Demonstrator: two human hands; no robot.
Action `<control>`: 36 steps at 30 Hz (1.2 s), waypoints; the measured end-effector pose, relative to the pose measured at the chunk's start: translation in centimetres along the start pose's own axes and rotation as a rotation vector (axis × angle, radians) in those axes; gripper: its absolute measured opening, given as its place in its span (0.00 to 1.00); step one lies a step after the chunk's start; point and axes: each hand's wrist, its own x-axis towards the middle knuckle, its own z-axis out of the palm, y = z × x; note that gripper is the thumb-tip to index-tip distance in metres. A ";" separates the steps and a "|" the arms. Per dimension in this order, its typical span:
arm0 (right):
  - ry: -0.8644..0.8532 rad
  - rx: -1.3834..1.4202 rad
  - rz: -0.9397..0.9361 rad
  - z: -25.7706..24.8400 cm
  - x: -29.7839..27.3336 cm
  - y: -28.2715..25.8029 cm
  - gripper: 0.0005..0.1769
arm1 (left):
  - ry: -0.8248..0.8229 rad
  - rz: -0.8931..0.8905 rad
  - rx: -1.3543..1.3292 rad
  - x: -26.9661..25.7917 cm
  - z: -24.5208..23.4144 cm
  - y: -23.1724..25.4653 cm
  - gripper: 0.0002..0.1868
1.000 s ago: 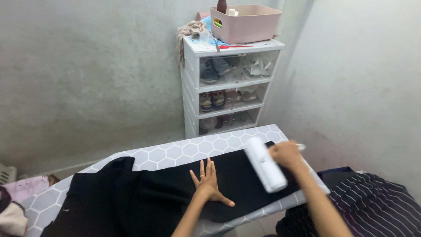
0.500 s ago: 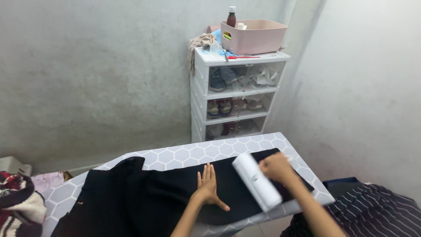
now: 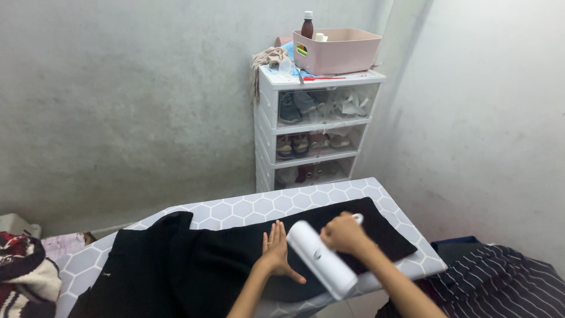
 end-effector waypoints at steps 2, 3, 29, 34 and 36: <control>-0.087 -0.037 -0.042 1.4 -0.2 0.0 0.25 | 0.002 0.021 0.000 -0.4 -0.1 -0.2 1.01; -0.044 -0.041 0.017 1.6 -0.3 1.2 0.24 | 0.002 0.029 -0.003 -0.7 -0.1 -0.4 1.01; 0.108 -0.274 0.368 0.7 0.9 9.2 0.19 | -0.098 -0.158 0.197 -3.6 -3.0 -1.1 1.01; 0.080 -0.465 0.538 -3.0 -2.5 16.4 0.20 | -0.125 -0.161 0.202 -3.1 -3.5 -0.8 1.02; 0.086 -0.334 0.504 -3.3 -2.0 13.4 0.20 | -0.148 -0.170 0.217 -3.0 -3.5 -0.6 1.02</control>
